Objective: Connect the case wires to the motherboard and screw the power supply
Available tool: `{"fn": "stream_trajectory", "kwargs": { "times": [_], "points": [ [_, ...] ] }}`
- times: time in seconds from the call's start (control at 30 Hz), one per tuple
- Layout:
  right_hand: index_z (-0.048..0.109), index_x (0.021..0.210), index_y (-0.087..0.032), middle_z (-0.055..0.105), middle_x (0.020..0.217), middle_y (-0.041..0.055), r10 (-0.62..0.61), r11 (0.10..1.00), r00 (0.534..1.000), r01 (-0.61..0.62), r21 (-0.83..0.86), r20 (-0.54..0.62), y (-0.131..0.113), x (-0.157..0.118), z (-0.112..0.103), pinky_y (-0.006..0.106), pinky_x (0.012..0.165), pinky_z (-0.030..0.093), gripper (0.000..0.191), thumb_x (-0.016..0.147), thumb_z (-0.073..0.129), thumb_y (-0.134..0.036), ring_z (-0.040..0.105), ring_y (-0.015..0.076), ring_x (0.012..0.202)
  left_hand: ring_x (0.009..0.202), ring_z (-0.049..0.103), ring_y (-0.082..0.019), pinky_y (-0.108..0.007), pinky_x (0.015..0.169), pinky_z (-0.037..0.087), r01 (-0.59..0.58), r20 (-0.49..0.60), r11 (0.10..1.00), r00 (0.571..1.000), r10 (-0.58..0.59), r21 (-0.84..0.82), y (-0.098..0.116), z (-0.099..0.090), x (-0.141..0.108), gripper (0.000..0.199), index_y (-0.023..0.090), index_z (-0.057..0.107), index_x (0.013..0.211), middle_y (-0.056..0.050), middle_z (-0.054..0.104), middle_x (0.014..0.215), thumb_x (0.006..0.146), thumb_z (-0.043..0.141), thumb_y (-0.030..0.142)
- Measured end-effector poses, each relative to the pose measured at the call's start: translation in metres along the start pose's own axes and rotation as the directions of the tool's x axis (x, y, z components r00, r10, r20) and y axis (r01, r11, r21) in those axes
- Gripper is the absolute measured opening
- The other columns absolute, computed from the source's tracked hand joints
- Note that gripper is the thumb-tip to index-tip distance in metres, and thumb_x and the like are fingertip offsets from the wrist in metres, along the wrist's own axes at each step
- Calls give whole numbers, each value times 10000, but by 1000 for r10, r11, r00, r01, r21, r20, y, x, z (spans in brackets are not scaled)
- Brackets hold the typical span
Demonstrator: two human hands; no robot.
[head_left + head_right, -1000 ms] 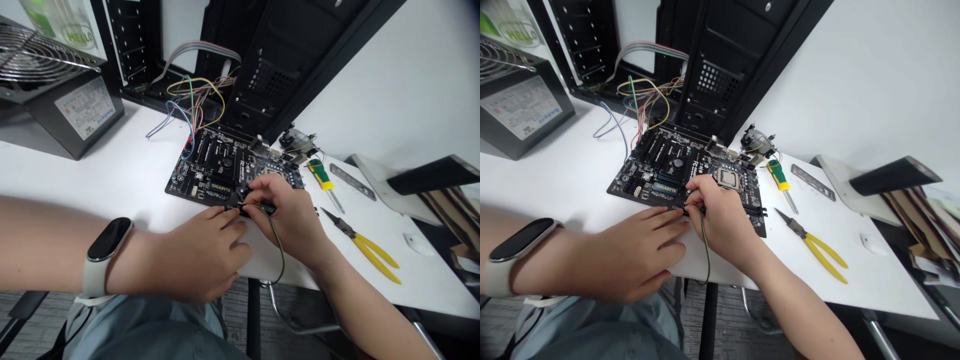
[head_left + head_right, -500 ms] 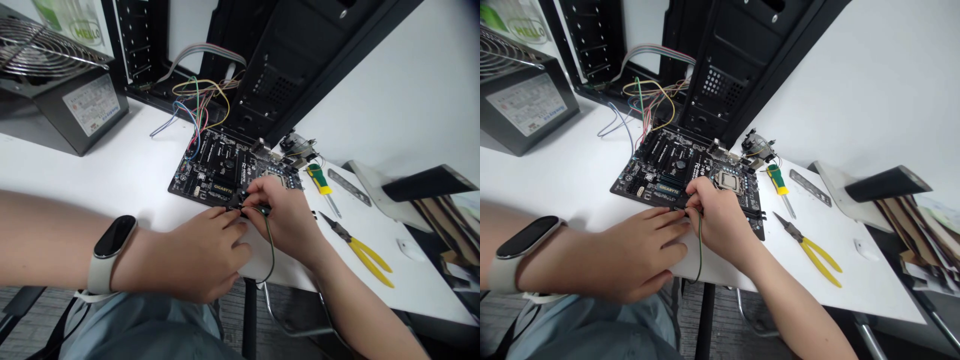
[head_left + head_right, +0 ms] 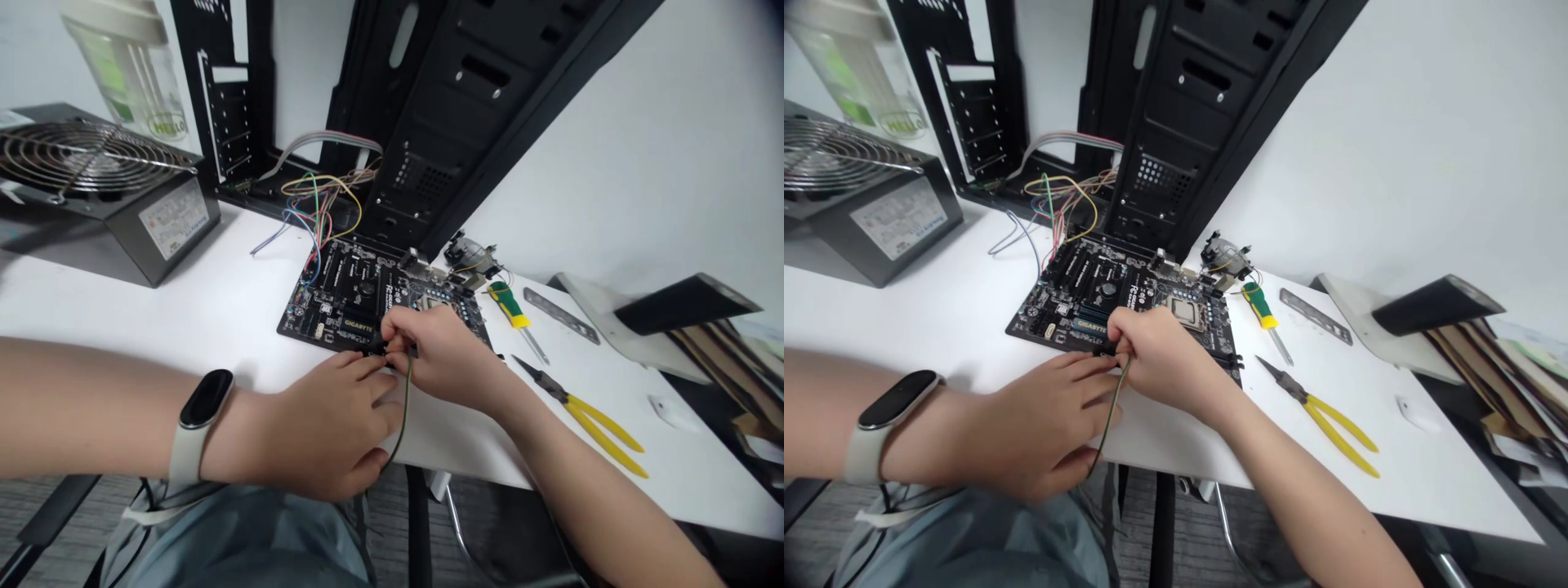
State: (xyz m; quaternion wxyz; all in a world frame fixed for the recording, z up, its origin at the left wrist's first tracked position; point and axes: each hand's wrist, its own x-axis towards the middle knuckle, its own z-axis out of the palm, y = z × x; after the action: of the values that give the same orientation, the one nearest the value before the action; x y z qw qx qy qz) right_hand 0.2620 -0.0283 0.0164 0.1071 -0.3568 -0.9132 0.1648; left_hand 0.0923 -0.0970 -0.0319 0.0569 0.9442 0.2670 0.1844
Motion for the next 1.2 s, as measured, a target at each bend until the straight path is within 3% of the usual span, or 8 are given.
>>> {"fn": "stream_trajectory", "kwargs": {
  "times": [0.23, 0.43, 0.6, 0.7, 0.8, 0.9, 1.07, 1.2],
  "points": [
    [524, 704, -170, 563, 525, -55, -28, 999, 996, 30, -22, 86, 2, 4, -5, 191, 559, 349, 194, 631, 482, 6, 483, 74, 499, 1152, 507, -330, -444, 986, 390, 12, 19, 999, 1000, -13, 30, 1, -1, 0, 320, 131, 606, 999, -142, 603, 1109, 833, 495, 381],
    [594, 764, -167, 609, 631, -32, -89, 993, 995, 92, 80, -34, 12, -5, -3, 190, 605, 396, 193, 690, 514, -8, 542, 81, 602, 1118, 513, -298, -438, 1006, 393, 55, 55, 998, 997, -53, -33, 3, -7, 0, 226, 167, 581, 934, -107, 585, 1137, 820, 541, 358],
    [643, 853, -169, 635, 707, -19, -93, 990, 990, 104, 100, -105, 18, -11, -21, 208, 657, 424, 228, 699, 546, -31, 570, 88, 661, 1205, 461, -311, -476, 1042, 381, 87, 94, 992, 992, -78, -91, 4, -11, 1, 219, 175, 586, 990, -104, 558, 1242, 828, 553, 317],
    [649, 834, -167, 595, 647, -25, 18, 989, 962, 22, 143, -272, 30, -13, -35, 219, 612, 411, 136, 744, 560, -116, 535, 87, 602, 1245, 436, -324, -501, 1061, 367, 108, 137, 991, 986, -96, -84, 5, -13, 0, 258, 177, 593, 1049, -99, 550, 1275, 838, 546, 318],
    [640, 758, -160, 500, 548, -44, 158, 979, 891, -84, 187, -426, 48, -14, -44, 234, 562, 371, 87, 758, 565, -203, 452, 83, 528, 1284, 405, -341, -530, 1073, 350, 117, 168, 990, 980, -103, -76, 4, -13, 0, 276, 173, 598, 1066, -109, 527, 1317, 862, 514, 339],
    [642, 721, -162, 490, 541, -38, 257, 966, 822, -198, 168, -508, 69, -13, -50, 250, 571, 360, 100, 740, 567, -226, 438, 92, 537, 1307, 383, -361, -558, 1073, 345, 114, 185, 990, 978, -98, -78, 3, -13, -1, 287, 170, 605, 1067, -121, 513, 1342, 872, 499, 352],
    [669, 728, -149, 476, 521, -35, 331, 925, 760, -378, 35, -559, 97, -16, -59, 264, 578, 336, 128, 733, 557, -212, 421, 97, 526, 1304, 406, -372, -577, 1063, 362, 112, 202, 990, 975, -93, -86, 2, -11, 2, 308, 172, 619, 1085, -128, 537, 1332, 868, 502, 357],
    [698, 782, -142, 516, 558, -16, 390, 888, 783, -459, -28, -484, 116, -16, -73, 279, 604, 362, 164, 759, 570, -241, 462, 111, 559, 1301, 419, -370, -565, 1068, 369, 116, 216, 990, 971, -98, -74, 3, -12, 3, 320, 175, 632, 1084, -123, 553, 1323, 844, 533, 361]
  ]
}}
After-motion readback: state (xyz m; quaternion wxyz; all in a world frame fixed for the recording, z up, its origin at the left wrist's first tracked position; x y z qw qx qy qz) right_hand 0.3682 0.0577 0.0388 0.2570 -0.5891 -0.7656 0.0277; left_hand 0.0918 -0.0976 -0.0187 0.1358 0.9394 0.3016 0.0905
